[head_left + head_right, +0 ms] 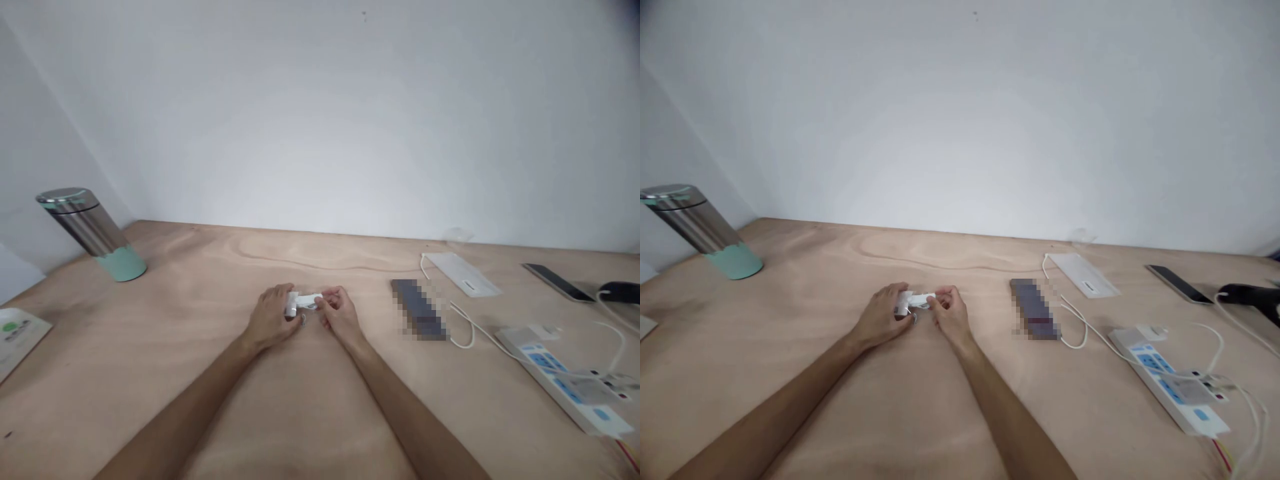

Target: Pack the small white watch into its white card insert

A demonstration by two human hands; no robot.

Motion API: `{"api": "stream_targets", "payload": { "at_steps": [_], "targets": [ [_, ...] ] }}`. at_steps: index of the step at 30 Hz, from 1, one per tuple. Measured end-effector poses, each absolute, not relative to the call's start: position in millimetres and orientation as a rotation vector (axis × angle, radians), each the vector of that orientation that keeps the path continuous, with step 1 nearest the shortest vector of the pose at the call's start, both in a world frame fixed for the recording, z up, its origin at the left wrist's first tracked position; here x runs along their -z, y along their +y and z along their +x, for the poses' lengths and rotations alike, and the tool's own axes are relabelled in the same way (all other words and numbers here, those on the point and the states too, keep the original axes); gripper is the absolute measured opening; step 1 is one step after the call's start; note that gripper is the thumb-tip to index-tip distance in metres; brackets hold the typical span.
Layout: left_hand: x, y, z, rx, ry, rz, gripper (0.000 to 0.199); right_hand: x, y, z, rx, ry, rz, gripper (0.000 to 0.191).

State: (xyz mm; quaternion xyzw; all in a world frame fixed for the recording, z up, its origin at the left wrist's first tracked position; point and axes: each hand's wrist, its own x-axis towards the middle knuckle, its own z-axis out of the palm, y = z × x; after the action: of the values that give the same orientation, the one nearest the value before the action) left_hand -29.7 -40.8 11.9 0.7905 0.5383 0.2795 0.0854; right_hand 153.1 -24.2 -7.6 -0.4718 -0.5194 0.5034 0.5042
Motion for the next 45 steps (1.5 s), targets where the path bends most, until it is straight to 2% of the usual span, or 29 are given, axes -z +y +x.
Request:
{"api": "stream_targets", "payload": {
  "at_steps": [2,5,10,16,22,30,38,45],
  "targets": [
    [-12,-41,-27,-0.841,1.658,2.306,0.039,9,-24,153,-1.217,-1.272,-1.153,0.035],
    [-11,-41,-24,-0.886,1.655,2.265,0.031,7,-24,151,-1.22,-1.312,-1.165,0.034],
    [-9,-44,-21,-1.011,1.52,2.159,0.036,5,-25,149,-1.191,-1.32,-1.219,0.031],
    [-11,-48,-23,-0.956,1.383,2.153,0.039,3,-26,150,-1.176,-1.333,-1.256,0.032],
    [-21,-46,-25,-0.919,1.401,2.172,0.02,1,-29,153,-1.056,-1.543,-1.299,0.04],
    [-16,-38,-33,-0.871,1.29,2.372,0.027,-2,-31,155,-1.074,-1.634,-1.229,0.036],
    [-14,-44,-27,-0.961,1.257,2.371,0.018,-5,-35,154,-1.213,-1.635,-1.176,0.033],
    [-12,-44,-26,-1.018,1.249,2.365,0.018,-6,-36,153,-1.207,-1.671,-1.153,0.029]
  ]
}}
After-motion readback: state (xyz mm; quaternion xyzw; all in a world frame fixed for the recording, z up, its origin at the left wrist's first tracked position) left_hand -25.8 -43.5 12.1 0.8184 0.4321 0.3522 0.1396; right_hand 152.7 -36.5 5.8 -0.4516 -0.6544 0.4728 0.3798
